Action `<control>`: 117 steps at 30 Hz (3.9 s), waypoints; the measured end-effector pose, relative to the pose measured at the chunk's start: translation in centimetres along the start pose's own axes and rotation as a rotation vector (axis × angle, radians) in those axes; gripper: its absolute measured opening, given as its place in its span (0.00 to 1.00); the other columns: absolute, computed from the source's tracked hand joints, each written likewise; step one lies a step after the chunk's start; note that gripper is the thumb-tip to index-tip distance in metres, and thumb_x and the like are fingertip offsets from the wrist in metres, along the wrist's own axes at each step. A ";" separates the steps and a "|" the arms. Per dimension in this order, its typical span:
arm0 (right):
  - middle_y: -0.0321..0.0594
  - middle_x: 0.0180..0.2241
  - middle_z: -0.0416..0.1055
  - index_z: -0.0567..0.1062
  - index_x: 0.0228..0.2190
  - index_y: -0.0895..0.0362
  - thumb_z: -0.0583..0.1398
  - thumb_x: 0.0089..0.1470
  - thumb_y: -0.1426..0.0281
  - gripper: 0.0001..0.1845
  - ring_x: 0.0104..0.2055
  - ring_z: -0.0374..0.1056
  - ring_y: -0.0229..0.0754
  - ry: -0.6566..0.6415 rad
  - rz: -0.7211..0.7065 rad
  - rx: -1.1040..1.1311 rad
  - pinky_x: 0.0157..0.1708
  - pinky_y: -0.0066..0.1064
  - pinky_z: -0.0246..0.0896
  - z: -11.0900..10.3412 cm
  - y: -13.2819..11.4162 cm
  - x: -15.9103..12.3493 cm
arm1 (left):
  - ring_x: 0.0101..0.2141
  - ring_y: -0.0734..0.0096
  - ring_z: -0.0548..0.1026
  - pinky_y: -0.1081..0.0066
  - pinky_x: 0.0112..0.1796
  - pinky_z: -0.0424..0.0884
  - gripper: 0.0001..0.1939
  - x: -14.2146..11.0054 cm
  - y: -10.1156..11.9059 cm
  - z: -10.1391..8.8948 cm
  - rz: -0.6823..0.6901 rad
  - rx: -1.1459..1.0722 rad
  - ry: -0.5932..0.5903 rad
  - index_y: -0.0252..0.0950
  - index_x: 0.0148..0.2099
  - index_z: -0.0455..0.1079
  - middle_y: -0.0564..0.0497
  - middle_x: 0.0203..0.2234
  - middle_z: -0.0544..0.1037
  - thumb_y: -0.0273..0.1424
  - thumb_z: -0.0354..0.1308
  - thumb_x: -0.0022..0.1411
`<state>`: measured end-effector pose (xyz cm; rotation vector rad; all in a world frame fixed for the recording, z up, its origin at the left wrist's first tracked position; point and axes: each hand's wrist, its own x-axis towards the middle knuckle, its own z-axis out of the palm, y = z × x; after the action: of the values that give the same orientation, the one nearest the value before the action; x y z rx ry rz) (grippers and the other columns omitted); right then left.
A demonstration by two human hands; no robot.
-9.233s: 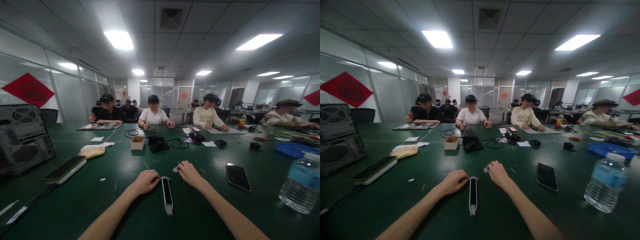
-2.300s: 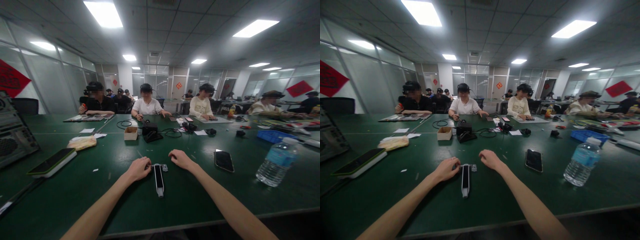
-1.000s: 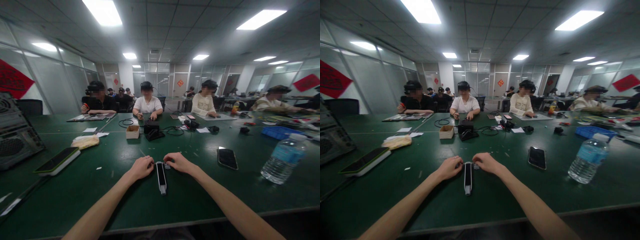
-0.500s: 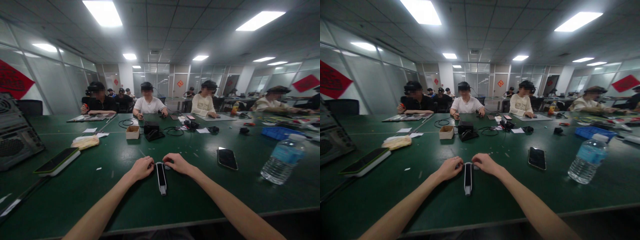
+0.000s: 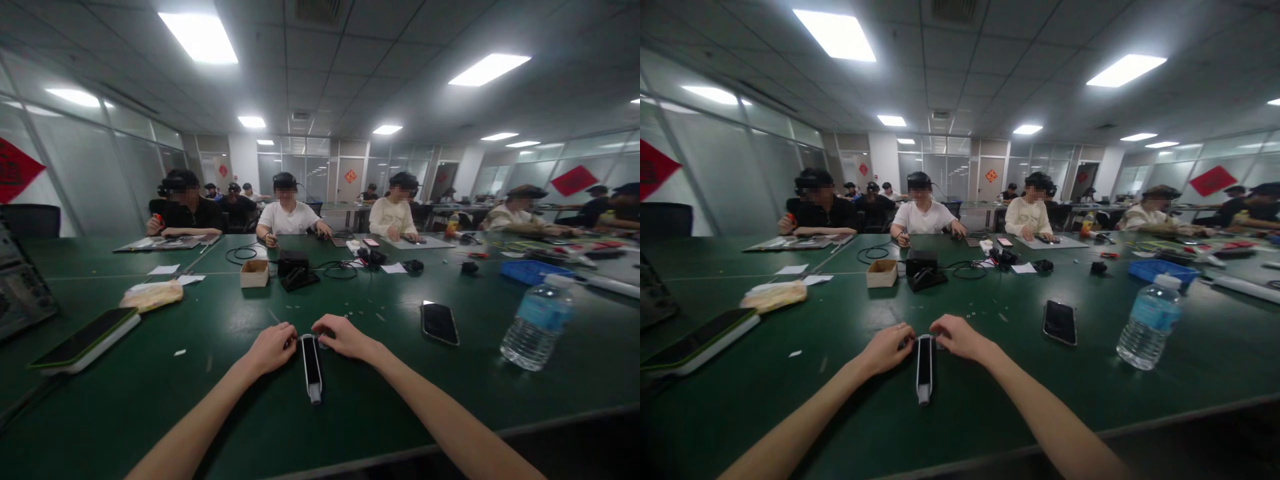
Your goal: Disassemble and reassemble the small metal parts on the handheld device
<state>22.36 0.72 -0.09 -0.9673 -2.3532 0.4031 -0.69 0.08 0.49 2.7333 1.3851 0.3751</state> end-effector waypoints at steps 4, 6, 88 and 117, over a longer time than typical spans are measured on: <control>0.43 0.41 0.71 0.72 0.43 0.59 0.59 0.55 0.71 0.13 0.43 0.67 0.41 0.082 0.054 -0.183 0.45 0.32 0.63 -2.1 1.2 0.0 | 0.34 0.67 0.72 0.70 0.36 0.66 0.10 -0.1 0.1 -0.7 -0.009 -0.030 -0.008 0.37 0.41 0.69 0.49 0.35 0.73 0.31 0.48 0.62; 0.46 0.45 0.70 0.72 0.45 0.59 0.56 0.57 0.72 0.14 0.47 0.66 0.43 0.113 0.191 -0.351 0.48 0.35 0.60 -3.4 2.4 -0.3 | 0.35 0.67 0.72 0.70 0.36 0.66 0.11 -0.1 0.1 -1.0 -0.027 -0.052 -0.007 0.37 0.41 0.69 0.48 0.35 0.73 0.32 0.47 0.62; 0.41 0.34 0.70 0.74 0.34 0.57 0.55 0.57 0.68 0.08 0.38 0.65 0.42 -0.134 0.075 -0.290 0.39 0.33 0.60 -0.6 -0.4 -0.1 | 0.32 0.71 0.74 0.76 0.36 0.66 0.08 0.5 -2.0 -1.0 -0.028 -0.333 -0.040 0.35 0.36 0.76 0.52 0.31 0.79 0.30 0.55 0.59; 0.41 0.35 0.68 0.72 0.35 0.58 0.55 0.58 0.68 0.08 0.36 0.63 0.40 -0.127 0.133 -0.196 0.36 0.31 0.60 0.1 0.1 -0.1 | 0.29 0.69 0.76 0.73 0.32 0.69 0.12 0.6 -1.7 0.3 -0.199 -0.598 -0.058 0.33 0.35 0.73 0.50 0.28 0.79 0.36 0.56 0.55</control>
<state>22.49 0.71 -0.27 -1.2267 -2.4867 0.2955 -1.63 1.53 0.07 2.0934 1.2574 0.5794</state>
